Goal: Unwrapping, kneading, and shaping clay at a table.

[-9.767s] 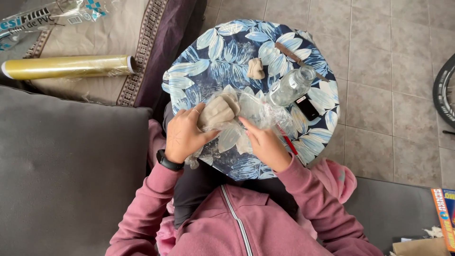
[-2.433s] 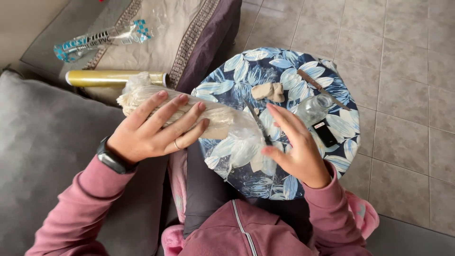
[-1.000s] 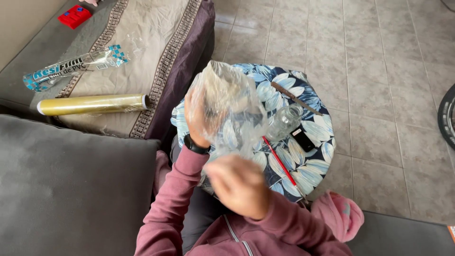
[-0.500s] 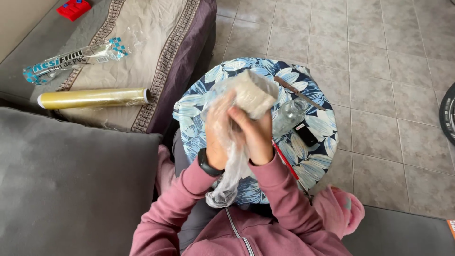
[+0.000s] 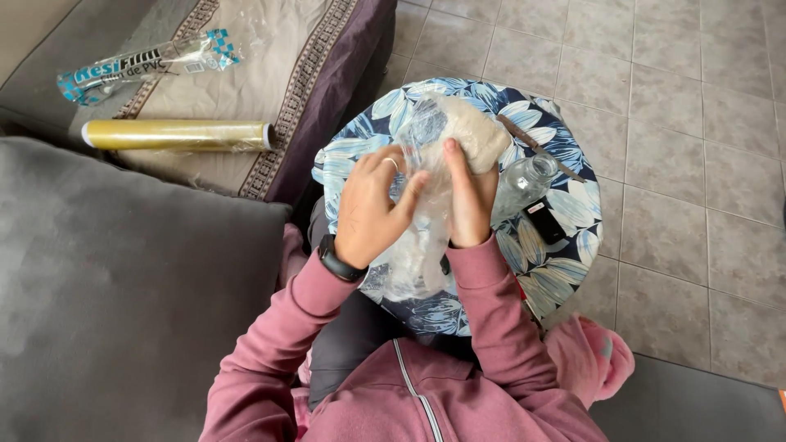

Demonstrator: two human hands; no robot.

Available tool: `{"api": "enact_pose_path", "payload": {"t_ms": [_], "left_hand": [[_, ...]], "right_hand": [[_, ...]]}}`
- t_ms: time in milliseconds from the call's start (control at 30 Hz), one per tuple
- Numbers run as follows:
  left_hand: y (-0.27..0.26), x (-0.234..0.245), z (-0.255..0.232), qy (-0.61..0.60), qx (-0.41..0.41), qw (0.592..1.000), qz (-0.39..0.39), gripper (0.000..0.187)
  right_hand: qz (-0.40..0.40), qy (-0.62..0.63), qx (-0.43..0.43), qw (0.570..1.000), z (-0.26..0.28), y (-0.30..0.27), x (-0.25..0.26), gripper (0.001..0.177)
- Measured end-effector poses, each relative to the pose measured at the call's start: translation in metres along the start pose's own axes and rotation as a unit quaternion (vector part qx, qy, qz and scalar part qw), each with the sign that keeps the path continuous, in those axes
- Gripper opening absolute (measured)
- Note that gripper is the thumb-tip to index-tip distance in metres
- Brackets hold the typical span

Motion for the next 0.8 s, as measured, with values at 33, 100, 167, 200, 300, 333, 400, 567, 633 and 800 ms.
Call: {"api": "enact_pose_path", "payload": {"t_ms": [33,100,167,200,300,333,400,567,633,800], "left_hand": [[-0.001,0.003,0.002,0.001,0.001,1.000,-0.001,0.035],[-0.004,0.010,0.009,-0.009,0.047,0.998,-0.029,0.034],[-0.005,0.006,0.035,-0.092,0.095,0.991,-0.019,0.033],[-0.008,0.003,0.050,-0.174,0.141,0.975,-0.010,0.033],[-0.016,-0.026,0.116,-0.292,0.184,0.939,-0.005,0.028],[-0.020,-0.030,0.119,-0.291,0.187,0.938,-0.006,0.028],[-0.023,-0.041,0.127,-0.305,0.209,0.929,-0.004,0.031],[-0.038,-0.060,0.127,-0.320,0.220,0.921,-0.018,0.031],[-0.039,-0.071,0.119,-0.328,0.216,0.919,-0.027,0.031],[-0.038,-0.091,0.102,-0.375,0.219,0.900,-0.030,0.029]], "right_hand": [[0.001,0.000,0.000,1.000,0.000,-0.002,-0.001,0.053],[-0.001,-0.014,-0.014,1.000,0.000,-0.005,0.000,0.053],[-0.002,-0.002,-0.030,1.000,-0.015,0.003,0.009,0.055],[-0.001,0.011,-0.045,0.999,-0.023,0.007,0.013,0.058],[-0.001,0.058,-0.104,0.993,0.001,-0.009,-0.004,0.080],[0.000,0.057,-0.107,0.993,0.003,-0.008,-0.001,0.080],[0.007,0.146,-0.210,0.967,-0.001,-0.006,0.002,0.082],[0.060,0.223,-0.295,0.927,-0.011,-0.009,0.008,0.074],[0.088,0.252,-0.297,0.917,-0.015,-0.005,0.007,0.074],[0.116,0.335,-0.277,0.893,-0.024,0.002,0.005,0.070]]}}
Point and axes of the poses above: each hand's wrist, its own y-axis towards the middle knuckle, its own x-axis out of the back of the hand, z = x × y, the point moved 5 cm from there along y, towards the middle knuckle
